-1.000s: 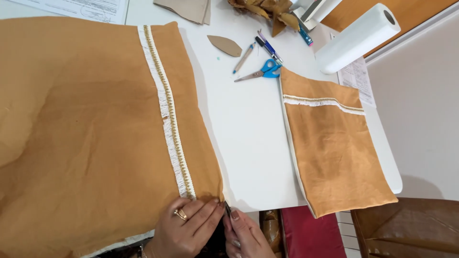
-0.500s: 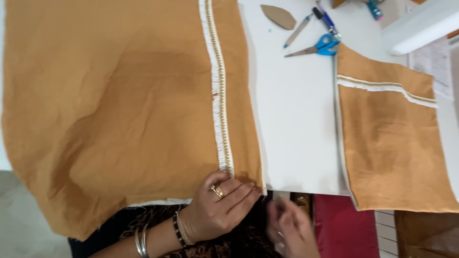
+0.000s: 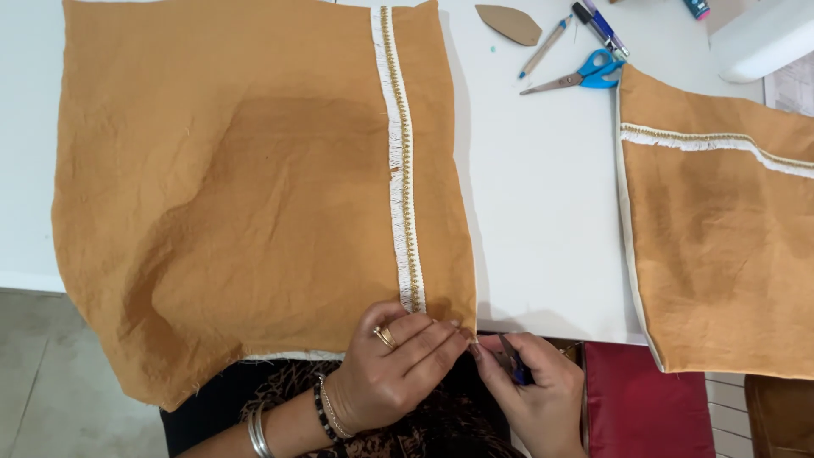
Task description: Trimming loose threads from the decorative trim of a brown pillowcase using a small tool
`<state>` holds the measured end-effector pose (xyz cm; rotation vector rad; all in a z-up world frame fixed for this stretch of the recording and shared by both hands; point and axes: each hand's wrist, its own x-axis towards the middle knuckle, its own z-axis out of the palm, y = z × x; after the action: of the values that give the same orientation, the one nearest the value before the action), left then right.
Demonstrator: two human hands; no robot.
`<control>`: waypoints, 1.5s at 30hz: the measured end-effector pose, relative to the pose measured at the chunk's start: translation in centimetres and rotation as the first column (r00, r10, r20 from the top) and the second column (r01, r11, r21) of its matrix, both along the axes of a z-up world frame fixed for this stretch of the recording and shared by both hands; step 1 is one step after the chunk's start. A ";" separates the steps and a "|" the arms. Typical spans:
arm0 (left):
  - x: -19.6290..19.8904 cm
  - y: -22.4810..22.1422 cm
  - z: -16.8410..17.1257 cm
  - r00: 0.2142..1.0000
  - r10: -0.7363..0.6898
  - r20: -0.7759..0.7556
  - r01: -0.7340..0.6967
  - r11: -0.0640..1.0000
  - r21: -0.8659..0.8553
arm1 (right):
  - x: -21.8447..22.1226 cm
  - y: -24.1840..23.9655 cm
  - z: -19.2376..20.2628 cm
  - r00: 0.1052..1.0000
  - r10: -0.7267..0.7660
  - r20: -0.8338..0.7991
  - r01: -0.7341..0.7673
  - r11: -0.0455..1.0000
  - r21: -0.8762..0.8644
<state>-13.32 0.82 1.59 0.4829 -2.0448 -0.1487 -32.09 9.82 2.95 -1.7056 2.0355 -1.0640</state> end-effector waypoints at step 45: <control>-1.3 -1.5 -0.9 0.996 -0.091 -0.017 0.092 0.995 0.027 | -2.6 4.3 -2.5 0.248 -0.532 0.809 -0.384 0.713 0.587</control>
<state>-14.66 -0.66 0.72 0.4043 -2.0524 -0.2360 -34.65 14.13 0.47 -0.2100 1.2640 -0.7925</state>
